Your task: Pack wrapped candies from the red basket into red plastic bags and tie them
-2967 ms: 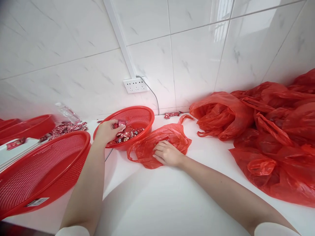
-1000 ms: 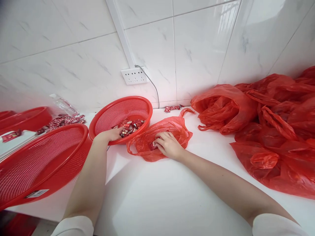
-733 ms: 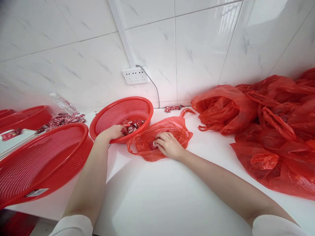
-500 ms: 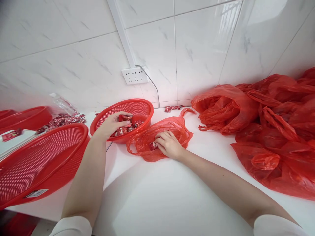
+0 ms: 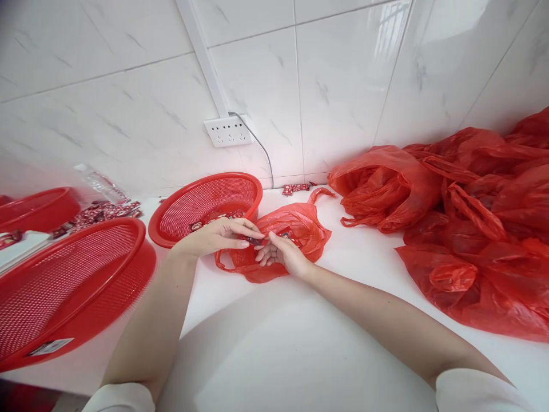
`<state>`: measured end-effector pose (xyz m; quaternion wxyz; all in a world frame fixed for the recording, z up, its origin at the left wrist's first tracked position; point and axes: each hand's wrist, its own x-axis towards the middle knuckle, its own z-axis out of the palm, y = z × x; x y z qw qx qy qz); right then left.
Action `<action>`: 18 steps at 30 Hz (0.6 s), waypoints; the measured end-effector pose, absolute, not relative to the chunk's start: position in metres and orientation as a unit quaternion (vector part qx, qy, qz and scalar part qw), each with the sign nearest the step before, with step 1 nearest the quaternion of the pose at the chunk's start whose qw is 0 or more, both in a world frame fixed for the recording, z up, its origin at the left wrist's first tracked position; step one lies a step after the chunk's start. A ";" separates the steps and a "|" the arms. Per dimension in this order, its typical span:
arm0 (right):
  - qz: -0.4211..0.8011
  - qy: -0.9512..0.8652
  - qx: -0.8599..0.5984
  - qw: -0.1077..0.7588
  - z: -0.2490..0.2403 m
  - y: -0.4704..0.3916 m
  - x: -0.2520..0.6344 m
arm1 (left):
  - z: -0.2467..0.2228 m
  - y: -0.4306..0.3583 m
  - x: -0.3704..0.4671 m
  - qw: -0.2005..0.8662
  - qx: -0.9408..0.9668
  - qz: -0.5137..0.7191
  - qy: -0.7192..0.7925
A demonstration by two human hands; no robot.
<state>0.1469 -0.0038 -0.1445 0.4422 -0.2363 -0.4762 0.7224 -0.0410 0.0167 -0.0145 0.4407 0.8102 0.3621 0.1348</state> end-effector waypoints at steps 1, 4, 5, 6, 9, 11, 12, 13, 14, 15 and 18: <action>0.726 -0.469 -0.237 0.444 -0.144 -0.005 0.146 | -0.014 0.017 -0.041 0.440 0.815 0.125 0.356; 0.716 -0.474 -0.226 0.460 -0.141 -0.009 0.146 | -0.012 0.014 -0.042 0.456 0.801 0.131 0.366; 0.707 -0.483 -0.225 0.465 -0.140 -0.010 0.145 | -0.012 0.014 -0.043 0.460 0.791 0.138 0.378; 0.696 -0.496 -0.226 0.468 -0.139 -0.011 0.145 | -0.012 0.013 -0.044 0.462 0.783 0.142 0.392; 0.661 -0.540 -0.241 0.462 -0.139 -0.012 0.144 | -0.013 0.015 -0.048 0.453 0.776 0.123 0.421; 0.647 -0.555 -0.252 0.458 -0.141 -0.011 0.143 | -0.014 0.018 -0.051 0.445 0.776 0.119 0.431; 0.642 -0.558 -0.257 0.458 -0.143 -0.010 0.143 | -0.015 0.019 -0.052 0.442 0.776 0.121 0.433; 0.637 -0.560 -0.261 0.460 -0.143 -0.010 0.143 | -0.015 0.020 -0.053 0.441 0.775 0.123 0.435; 0.632 -0.561 -0.264 0.466 -0.143 -0.010 0.143 | -0.016 0.020 -0.054 0.441 0.775 0.124 0.435; 0.628 -0.557 -0.262 0.476 -0.143 -0.009 0.143 | -0.016 0.020 -0.054 0.437 0.775 0.126 0.439; 0.621 -0.529 -0.239 0.526 -0.139 -0.009 0.143 | -0.018 0.019 -0.054 0.420 0.774 0.134 0.454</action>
